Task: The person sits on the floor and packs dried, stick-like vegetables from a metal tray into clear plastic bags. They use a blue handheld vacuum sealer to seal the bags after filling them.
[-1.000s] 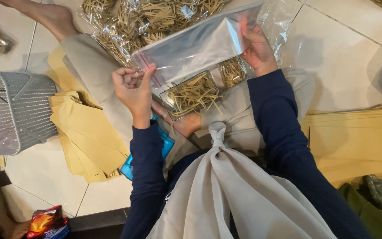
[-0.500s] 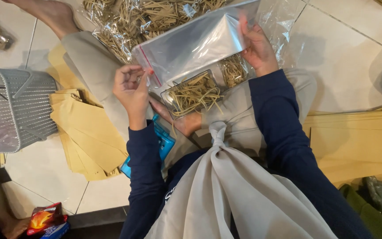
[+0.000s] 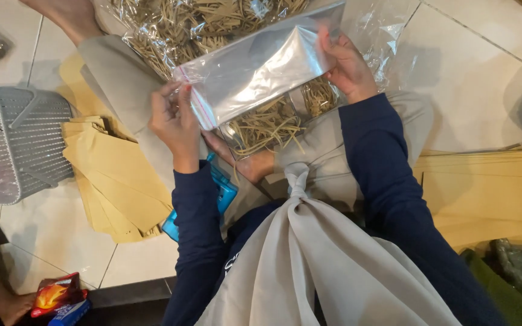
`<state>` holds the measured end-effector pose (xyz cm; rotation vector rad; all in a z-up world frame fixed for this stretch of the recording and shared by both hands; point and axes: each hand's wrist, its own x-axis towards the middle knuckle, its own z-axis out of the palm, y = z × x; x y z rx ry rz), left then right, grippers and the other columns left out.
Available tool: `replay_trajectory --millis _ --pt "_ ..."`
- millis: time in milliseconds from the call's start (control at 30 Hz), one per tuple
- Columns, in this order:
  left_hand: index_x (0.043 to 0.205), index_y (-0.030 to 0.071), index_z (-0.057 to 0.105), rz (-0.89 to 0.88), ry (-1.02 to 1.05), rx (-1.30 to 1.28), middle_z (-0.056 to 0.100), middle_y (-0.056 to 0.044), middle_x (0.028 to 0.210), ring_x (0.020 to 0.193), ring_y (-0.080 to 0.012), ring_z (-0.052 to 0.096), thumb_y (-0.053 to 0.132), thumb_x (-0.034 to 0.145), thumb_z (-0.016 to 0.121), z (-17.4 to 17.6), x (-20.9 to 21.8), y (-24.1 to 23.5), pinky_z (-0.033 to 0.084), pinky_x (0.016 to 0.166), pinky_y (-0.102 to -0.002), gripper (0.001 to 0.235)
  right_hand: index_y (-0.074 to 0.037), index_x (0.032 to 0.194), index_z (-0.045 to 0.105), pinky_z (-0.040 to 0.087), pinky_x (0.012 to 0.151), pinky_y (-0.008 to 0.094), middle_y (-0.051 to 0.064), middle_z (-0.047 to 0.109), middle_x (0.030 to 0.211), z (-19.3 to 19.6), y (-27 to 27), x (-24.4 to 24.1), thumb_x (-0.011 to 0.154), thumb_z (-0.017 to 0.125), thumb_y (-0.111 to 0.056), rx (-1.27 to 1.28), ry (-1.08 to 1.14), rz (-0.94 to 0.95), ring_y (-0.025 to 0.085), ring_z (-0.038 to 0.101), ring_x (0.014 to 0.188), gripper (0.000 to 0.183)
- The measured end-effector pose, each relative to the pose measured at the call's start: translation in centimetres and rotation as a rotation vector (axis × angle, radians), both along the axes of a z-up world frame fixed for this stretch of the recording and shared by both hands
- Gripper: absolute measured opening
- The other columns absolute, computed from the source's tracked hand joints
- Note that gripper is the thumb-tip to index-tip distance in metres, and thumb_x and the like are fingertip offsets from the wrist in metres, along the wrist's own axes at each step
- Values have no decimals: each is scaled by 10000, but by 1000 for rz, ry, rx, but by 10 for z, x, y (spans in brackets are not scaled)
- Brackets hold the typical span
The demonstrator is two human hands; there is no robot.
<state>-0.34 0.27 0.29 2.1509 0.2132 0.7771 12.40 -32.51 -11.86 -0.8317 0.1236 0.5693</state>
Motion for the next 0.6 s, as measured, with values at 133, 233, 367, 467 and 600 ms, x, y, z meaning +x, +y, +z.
replay_trajectory --millis 133,233,367,467,600 --pt "1033 113 373 -164 72 -353 402 -45 1052 814 -103 478 135 1033 676 8 -4 -6 503 723 -261 304 -160 1275 660 564 606 282 11 741 1174 11 2 1 916 827 -286 39 81 -60 197 739 1022 416" --pt "1078 127 363 -318 255 -433 347 -41 1061 943 -118 457 -33 940 730 16 -6 -9 531 716 -221 423 -133 1269 632 467 435 191 -1 747 1026 20 4 2 936 811 -236 59 77 -99 143 751 797 391" --pt "1128 144 427 -61 249 -235 498 -20 1083 647 -64 449 204 849 912 21 -1 -18 420 537 -219 563 -138 1303 625 524 509 226 30 748 1124 19 6 0 944 795 -211 42 105 -107 168 757 878 403" --pt "1111 147 391 -4 128 -324 425 0 848 640 -62 481 148 884 892 15 -1 -22 472 565 -219 550 -172 1248 652 492 486 227 32 747 1139 20 7 -3 887 840 -282 -42 118 -103 167 747 874 421" --pt "1087 142 395 65 137 -308 429 25 651 481 -57 433 107 927 821 4 -3 -18 316 451 -222 456 -184 1158 660 414 394 188 24 728 1060 25 9 -5 906 824 -291 -53 90 -44 152 731 779 318"
